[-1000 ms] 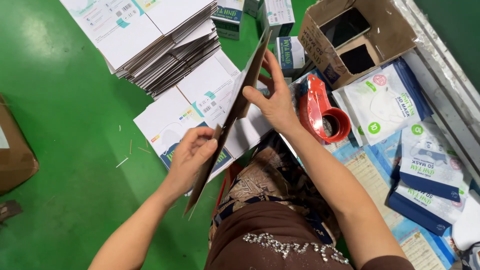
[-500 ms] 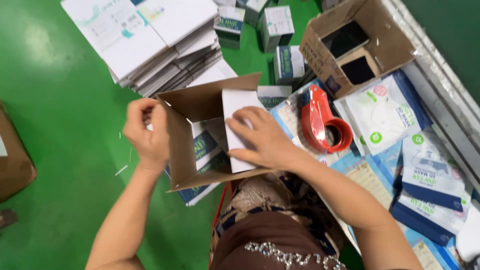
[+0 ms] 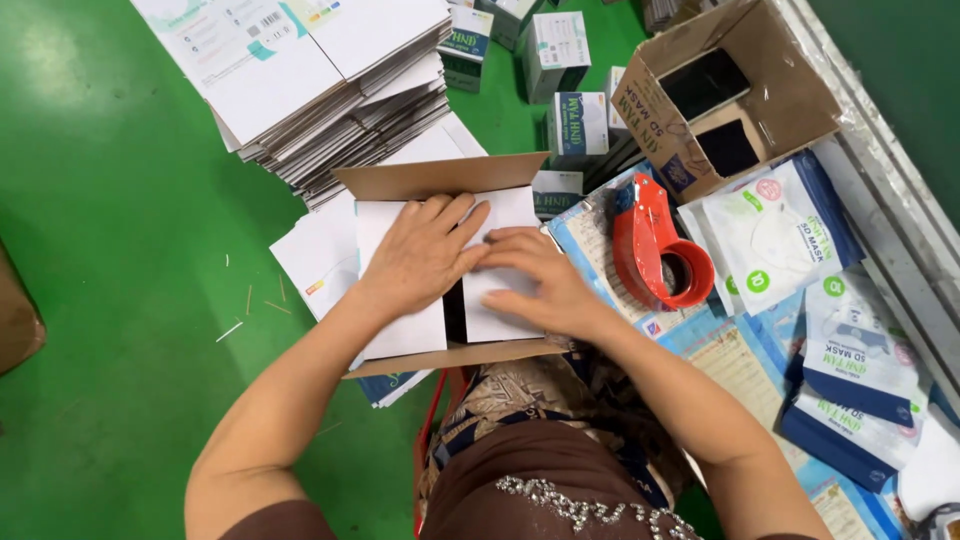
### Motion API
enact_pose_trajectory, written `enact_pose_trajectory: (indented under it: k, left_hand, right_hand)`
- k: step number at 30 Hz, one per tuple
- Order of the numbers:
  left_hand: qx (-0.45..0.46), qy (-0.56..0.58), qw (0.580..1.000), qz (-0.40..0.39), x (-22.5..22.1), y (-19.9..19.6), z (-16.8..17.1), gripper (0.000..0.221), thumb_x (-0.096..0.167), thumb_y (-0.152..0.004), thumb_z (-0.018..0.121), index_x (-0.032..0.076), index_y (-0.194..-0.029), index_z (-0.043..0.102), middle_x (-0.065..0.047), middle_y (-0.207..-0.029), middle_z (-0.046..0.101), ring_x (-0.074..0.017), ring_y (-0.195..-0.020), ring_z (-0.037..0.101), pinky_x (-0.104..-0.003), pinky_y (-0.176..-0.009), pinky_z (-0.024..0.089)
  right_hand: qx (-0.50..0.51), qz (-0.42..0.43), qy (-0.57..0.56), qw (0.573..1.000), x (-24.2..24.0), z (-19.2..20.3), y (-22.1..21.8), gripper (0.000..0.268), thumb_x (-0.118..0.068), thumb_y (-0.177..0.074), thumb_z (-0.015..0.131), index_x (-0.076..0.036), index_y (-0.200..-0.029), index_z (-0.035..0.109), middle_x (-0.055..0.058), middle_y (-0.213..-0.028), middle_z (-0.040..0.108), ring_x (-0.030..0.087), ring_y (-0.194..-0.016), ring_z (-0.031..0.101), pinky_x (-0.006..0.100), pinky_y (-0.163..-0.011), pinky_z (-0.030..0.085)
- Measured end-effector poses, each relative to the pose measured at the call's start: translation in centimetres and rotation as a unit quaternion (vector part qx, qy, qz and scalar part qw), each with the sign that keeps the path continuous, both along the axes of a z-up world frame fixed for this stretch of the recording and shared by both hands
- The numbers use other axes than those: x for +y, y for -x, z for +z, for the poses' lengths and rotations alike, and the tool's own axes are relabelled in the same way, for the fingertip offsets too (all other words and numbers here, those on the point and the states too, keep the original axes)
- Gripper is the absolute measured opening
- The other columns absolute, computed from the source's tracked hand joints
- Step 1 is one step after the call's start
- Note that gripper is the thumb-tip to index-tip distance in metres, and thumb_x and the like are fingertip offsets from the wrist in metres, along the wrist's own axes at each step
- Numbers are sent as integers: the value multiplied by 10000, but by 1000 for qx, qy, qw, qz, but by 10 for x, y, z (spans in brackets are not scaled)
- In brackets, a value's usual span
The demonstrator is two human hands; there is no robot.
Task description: The recorder is packaging face masks into individual blue-and-white packets and then organizing the packets into cardboard boxes.
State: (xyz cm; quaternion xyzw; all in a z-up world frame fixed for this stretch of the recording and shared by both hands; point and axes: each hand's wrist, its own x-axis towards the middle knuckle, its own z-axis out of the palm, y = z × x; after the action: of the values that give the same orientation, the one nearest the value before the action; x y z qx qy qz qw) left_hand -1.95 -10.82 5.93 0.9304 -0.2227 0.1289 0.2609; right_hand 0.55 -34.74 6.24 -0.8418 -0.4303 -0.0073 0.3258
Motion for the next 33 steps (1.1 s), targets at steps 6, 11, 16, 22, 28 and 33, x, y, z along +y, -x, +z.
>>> enact_pose_trajectory:
  k: [6,11,16,22,28,33]
  left_hand:
    - [59,5,998,-16,7,-4,0,572,407,-962,613,27,-1388,580,-175,-1393,526,-339,-1235,488,-475,-1019,383]
    - [310,420,851,-61,52,-13,-10,366,247,-987,654,-12,-1240,711,-120,-1263,705,-254,-1020,642,-380,-887,536]
    - [250,596,745,165,81,60,-11,400,225,-951,725,-73,-1215,687,-210,-1125,731,-270,-971,728,-341,-796,576]
    - [142,225,914,306,46,88,9,918,306,-741,907,-96,-1427,448,-289,-1250,643,-391,-1126,655,-421,-914,532]
    - [293,213,888,283,72,48,23,931,382,-667,911,81,-1454,516,-175,-1240,725,-310,-1129,711,-412,-952,546]
    - [285,227,897,251,64,42,20,985,395,-638,935,91,-1477,517,-172,-1253,723,-309,-1172,696,-417,-980,535]
  right_hand:
    - [305,205,-62,928,-25,45,14,597,-300,-698,919,-111,-1231,727,191,-1556,502,351,-1458,482,466,-1181,388]
    - [-35,16,-81,996,5,7,-9,512,-227,-873,865,-136,-1334,664,173,-1648,375,347,-1565,343,423,-1293,316]
    - [117,-81,-140,980,2,-23,0,772,-234,-950,774,27,-1551,365,242,-1695,246,393,-1596,259,452,-1293,265]
    - [173,-134,-139,966,23,-5,50,850,-254,-906,788,21,-1562,322,246,-1684,225,379,-1566,249,471,-1254,285]
    - [446,-149,-343,813,-23,-26,18,555,-253,-1024,643,21,-1471,461,224,-1473,522,327,-1354,529,450,-1046,535]
    - [439,-2,-426,791,-8,33,-37,528,-385,-1105,489,-44,-1508,466,126,-1565,523,251,-1447,541,427,-1248,415]
